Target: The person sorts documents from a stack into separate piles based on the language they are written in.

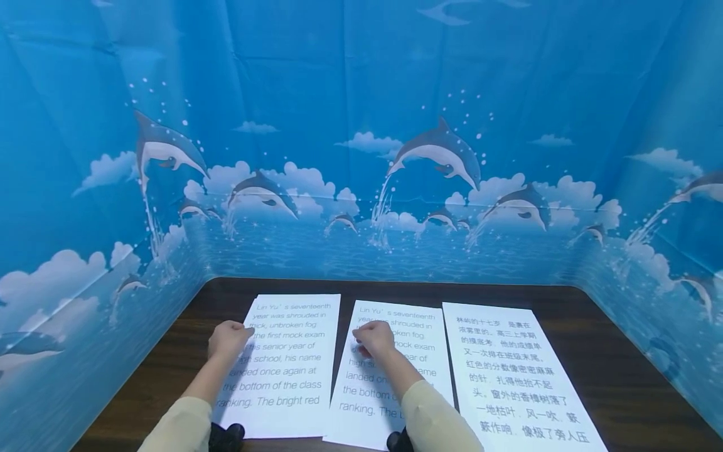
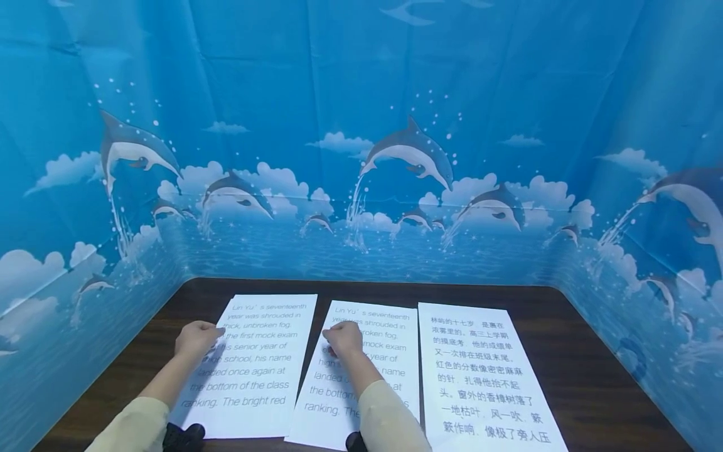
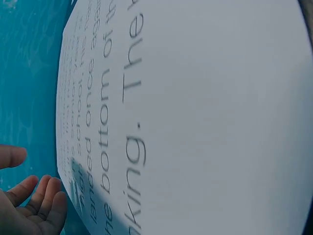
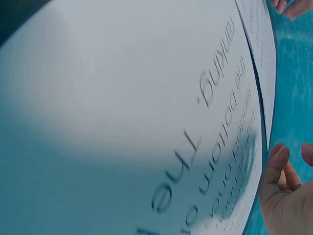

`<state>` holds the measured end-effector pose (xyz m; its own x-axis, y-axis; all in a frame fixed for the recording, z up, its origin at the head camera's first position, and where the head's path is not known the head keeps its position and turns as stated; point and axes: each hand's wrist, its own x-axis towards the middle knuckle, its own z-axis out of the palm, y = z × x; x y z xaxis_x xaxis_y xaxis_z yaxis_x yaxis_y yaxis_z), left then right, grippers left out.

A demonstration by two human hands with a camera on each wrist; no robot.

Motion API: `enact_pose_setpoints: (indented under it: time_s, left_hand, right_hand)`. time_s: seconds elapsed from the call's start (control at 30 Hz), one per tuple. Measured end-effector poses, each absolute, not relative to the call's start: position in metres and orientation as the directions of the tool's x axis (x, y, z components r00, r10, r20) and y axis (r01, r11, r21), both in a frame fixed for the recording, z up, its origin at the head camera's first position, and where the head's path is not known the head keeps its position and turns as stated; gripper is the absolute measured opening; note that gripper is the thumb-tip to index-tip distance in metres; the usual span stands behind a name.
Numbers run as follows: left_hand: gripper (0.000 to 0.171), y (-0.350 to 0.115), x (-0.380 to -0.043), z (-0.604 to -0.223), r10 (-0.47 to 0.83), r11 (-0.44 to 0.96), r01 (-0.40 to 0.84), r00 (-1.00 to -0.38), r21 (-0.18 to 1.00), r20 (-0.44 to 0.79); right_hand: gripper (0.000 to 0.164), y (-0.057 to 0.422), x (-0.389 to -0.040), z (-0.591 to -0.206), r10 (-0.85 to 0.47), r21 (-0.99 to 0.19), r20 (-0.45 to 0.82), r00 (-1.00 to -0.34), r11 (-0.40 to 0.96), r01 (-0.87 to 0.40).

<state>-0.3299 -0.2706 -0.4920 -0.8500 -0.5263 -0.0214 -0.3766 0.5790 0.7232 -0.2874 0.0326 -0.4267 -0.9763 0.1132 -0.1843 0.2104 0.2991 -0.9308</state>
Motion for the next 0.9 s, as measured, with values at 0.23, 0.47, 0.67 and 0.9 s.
enact_pose_setpoints:
  time_s: [0.23,0.47,0.67,0.9]
  left_hand:
    - [0.034,-0.252,-0.341,-0.494,-0.503,0.599,-0.332,-0.864,0.729,0.020]
    - [0.036,-0.234,-0.352,-0.497,-0.476,0.603,-0.304,-0.879,0.737,0.027]
    - [0.034,-0.218,-0.353,-0.497,-0.439,0.594,-0.266,-0.898,0.759,0.029]
    - [0.034,-0.194,-0.353,-0.492,-0.394,0.580,-0.256,-0.919,0.773,-0.009]
  right_hand:
    - [0.016,0.045,-0.292,-0.422,0.126,-0.927,-0.180,-0.976,0.309,0.211]
    - [0.019,0.061,-0.294,-0.419,0.151,-0.925,-0.182,-0.972,0.308,0.221]
    - [0.019,0.075,-0.293,-0.413,0.187,-0.927,-0.185,-0.965,0.293,0.235]
    - [0.020,0.094,-0.292,-0.412,0.237,-0.927,-0.180,-0.955,0.285,0.245]
